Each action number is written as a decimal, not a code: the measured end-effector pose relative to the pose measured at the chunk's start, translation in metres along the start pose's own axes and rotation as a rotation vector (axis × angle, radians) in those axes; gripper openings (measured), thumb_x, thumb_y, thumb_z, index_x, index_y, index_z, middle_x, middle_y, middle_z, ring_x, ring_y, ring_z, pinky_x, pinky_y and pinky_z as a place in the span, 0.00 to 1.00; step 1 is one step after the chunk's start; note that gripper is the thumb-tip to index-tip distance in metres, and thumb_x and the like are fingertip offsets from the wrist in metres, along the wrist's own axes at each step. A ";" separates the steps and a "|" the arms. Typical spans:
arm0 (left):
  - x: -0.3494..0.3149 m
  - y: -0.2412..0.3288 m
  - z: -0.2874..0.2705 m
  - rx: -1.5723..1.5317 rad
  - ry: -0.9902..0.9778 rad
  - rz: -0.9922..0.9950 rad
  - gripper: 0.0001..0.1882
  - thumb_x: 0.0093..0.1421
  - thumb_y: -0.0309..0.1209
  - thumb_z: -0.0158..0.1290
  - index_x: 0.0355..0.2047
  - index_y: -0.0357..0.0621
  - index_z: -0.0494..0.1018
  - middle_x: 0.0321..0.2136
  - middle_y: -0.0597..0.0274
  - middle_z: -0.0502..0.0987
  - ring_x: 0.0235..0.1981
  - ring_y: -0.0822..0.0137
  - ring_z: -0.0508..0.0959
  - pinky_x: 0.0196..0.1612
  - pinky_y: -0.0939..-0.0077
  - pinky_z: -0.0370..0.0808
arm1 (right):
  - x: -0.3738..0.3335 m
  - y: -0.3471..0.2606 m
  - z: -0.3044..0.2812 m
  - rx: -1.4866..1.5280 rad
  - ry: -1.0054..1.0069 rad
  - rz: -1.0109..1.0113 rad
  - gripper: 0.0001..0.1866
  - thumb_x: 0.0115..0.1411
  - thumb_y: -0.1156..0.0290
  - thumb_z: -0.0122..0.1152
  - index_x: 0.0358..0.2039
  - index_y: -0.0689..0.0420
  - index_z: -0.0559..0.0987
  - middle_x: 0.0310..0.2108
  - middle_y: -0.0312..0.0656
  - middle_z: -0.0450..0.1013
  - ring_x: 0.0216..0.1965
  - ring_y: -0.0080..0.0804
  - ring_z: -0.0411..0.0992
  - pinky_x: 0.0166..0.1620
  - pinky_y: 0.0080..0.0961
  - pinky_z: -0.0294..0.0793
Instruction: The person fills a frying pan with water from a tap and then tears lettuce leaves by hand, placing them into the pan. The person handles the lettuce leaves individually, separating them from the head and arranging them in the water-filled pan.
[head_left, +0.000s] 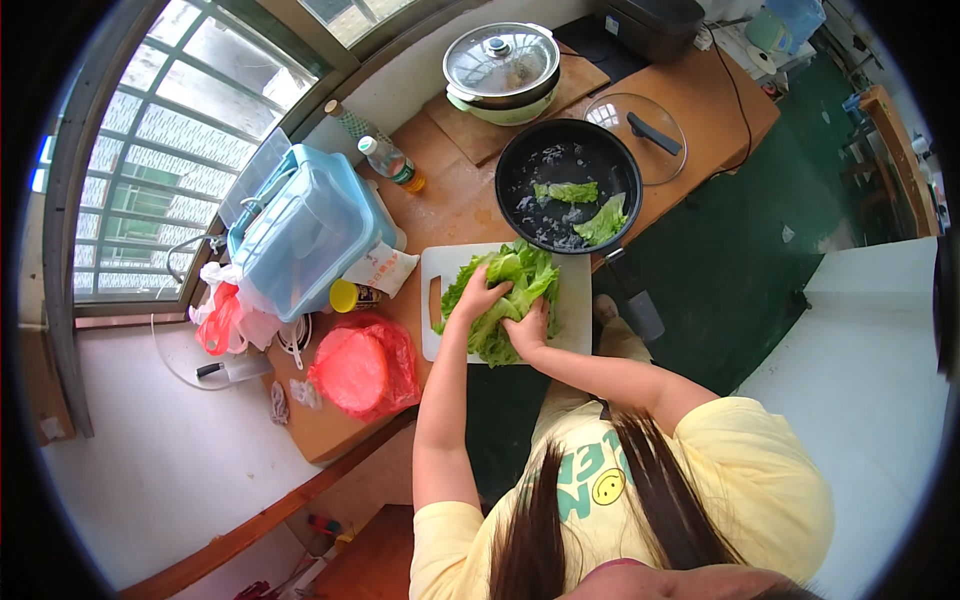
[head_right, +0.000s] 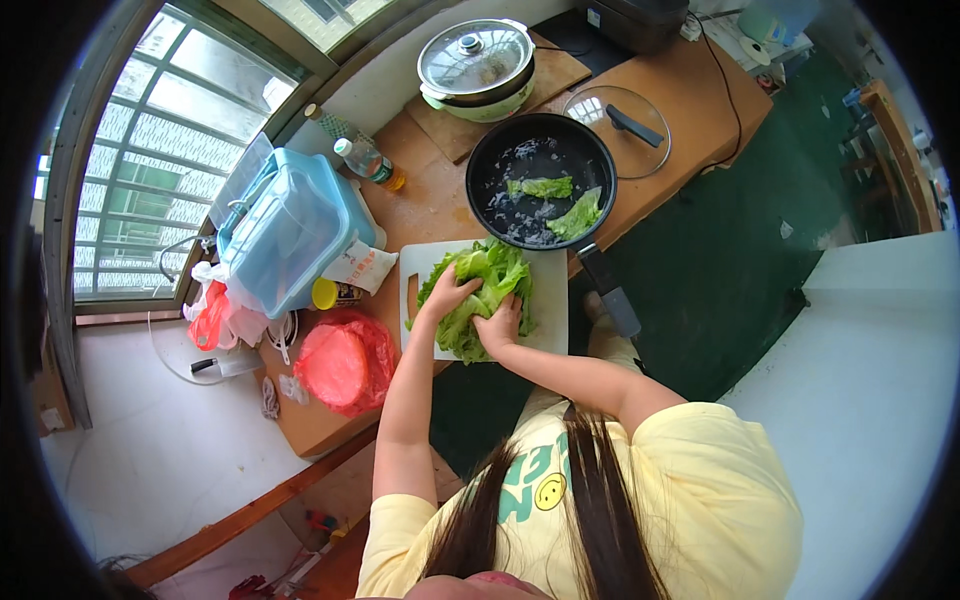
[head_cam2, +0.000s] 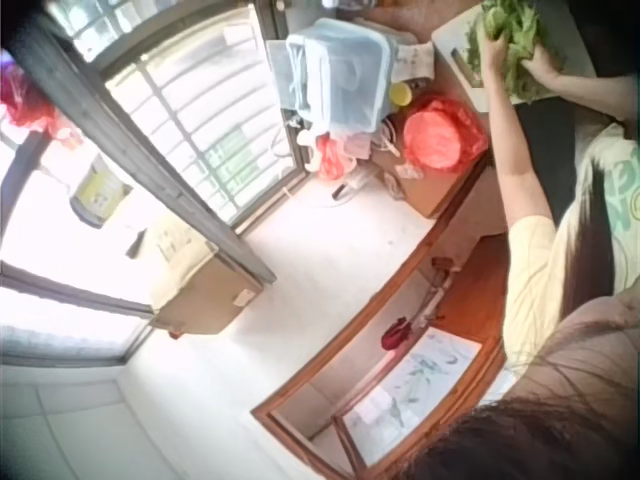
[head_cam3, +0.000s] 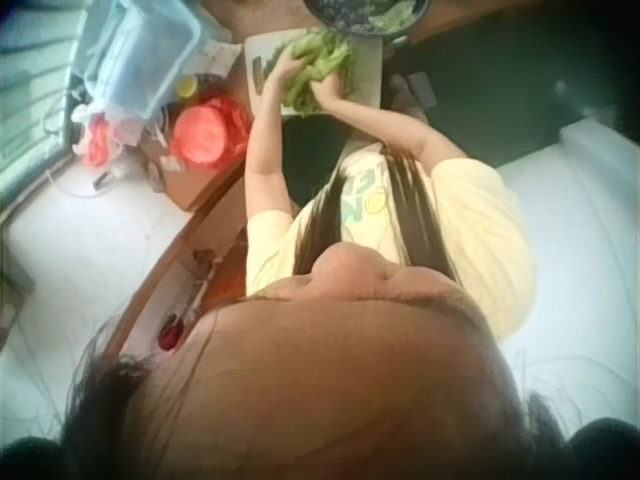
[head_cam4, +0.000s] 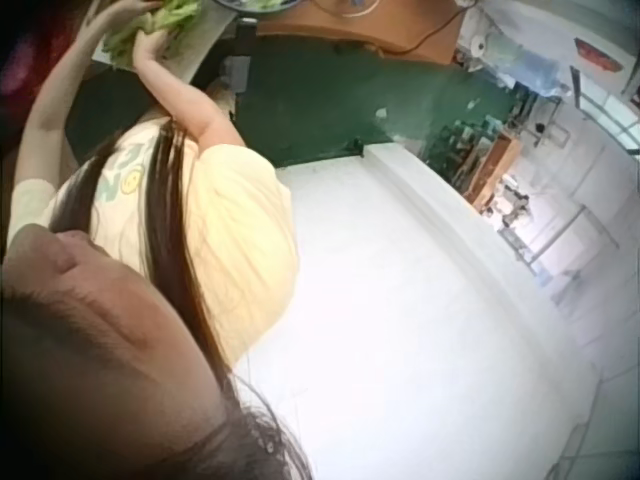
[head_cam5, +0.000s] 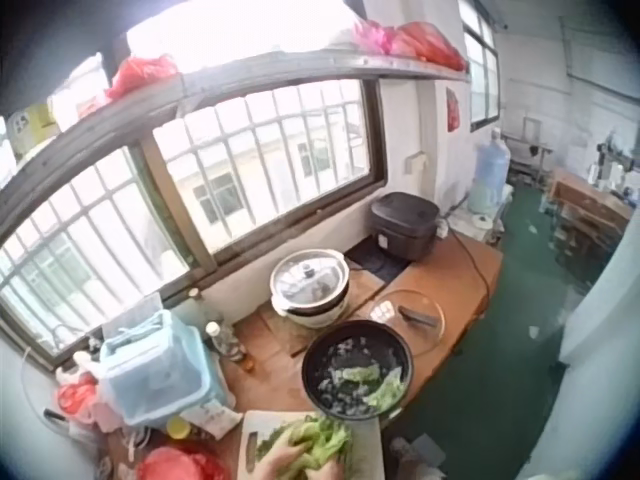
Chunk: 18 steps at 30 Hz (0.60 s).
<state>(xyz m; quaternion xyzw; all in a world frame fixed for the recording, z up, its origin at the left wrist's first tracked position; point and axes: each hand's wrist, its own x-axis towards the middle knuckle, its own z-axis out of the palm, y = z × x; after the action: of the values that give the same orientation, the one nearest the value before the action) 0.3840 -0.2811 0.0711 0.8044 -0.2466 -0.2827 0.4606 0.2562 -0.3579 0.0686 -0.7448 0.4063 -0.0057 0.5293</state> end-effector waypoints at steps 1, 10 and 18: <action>0.007 -0.010 0.005 0.141 0.031 -0.013 0.29 0.50 0.34 0.58 0.52 0.41 0.65 0.50 0.50 0.67 0.52 0.55 0.66 0.54 0.68 0.63 | 0.002 0.004 0.004 -0.003 0.003 0.002 0.47 0.39 0.64 0.70 0.56 0.58 0.52 0.51 0.53 0.54 0.54 0.54 0.55 0.55 0.41 0.60; -0.029 0.074 -0.009 0.473 -0.097 -0.284 0.48 0.40 0.59 0.59 0.61 0.69 0.53 0.64 0.49 0.45 0.63 0.45 0.48 0.56 0.32 0.47 | 0.022 0.031 0.023 0.026 0.030 -0.078 0.46 0.41 0.61 0.69 0.57 0.58 0.53 0.52 0.55 0.55 0.53 0.54 0.56 0.54 0.43 0.60; -0.008 0.028 0.032 0.669 0.101 -0.343 0.53 0.36 0.65 0.57 0.62 0.75 0.47 0.64 0.49 0.43 0.62 0.40 0.48 0.55 0.27 0.44 | 0.046 -0.005 -0.044 -0.149 -0.592 0.001 0.52 0.35 0.51 0.72 0.57 0.65 0.60 0.59 0.57 0.53 0.60 0.52 0.52 0.59 0.36 0.58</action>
<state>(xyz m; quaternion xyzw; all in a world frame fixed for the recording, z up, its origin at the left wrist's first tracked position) 0.3528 -0.3074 0.0841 0.9528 -0.1639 -0.2198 0.1300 0.2705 -0.4201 0.0724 -0.7504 0.2341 0.2418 0.5689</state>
